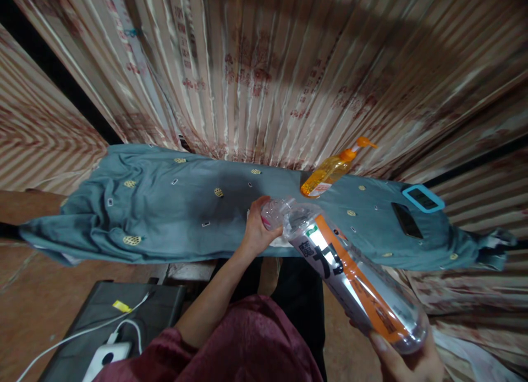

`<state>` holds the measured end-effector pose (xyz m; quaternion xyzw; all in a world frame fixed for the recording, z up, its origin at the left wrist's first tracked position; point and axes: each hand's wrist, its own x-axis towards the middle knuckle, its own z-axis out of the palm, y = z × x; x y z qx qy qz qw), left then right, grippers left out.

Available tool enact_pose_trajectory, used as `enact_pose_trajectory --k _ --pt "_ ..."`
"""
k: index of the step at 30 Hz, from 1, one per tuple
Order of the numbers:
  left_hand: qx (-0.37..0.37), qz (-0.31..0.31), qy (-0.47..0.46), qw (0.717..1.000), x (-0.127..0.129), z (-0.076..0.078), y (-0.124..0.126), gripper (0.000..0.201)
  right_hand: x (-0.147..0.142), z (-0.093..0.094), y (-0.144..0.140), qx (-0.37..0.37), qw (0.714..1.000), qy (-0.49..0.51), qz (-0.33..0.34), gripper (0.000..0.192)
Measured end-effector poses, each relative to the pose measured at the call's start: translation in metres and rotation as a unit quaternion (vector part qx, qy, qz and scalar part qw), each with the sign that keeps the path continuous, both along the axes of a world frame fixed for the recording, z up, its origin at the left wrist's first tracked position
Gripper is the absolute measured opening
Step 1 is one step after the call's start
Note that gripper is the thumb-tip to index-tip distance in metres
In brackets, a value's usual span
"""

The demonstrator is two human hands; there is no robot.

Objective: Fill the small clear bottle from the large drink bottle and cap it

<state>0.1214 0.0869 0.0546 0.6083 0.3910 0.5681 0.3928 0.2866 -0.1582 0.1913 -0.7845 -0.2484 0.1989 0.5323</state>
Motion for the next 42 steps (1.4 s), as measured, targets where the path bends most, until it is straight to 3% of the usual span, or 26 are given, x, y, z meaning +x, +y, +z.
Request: enact_pose_trajectory --k 18,28,33,38,42 --pt "-0.013 -0.001 -0.011 1.000 0.001 0.001 0.000 0.088 0.005 -0.007 -0.004 -0.005 1.000 -0.016 0.018 0.106" --pt "-0.008 -0.004 -0.005 1.000 -0.001 0.004 0.000 0.087 -0.004 0.004 0.001 0.000 1.000 0.010 0.007 0.109" --pt "-0.004 0.001 0.005 1.000 -0.001 0.005 0.000 0.086 -0.003 0.003 0.002 0.004 1.000 0.013 0.010 0.106" --pt "-0.013 -0.007 0.005 1.000 0.000 0.004 0.000 0.087 -0.004 0.004 0.003 -0.002 1.000 0.012 0.001 0.114" --pt "-0.005 0.000 0.004 1.000 0.001 0.005 0.000 0.087 -0.001 0.001 0.001 -0.004 1.000 -0.016 0.006 0.107"
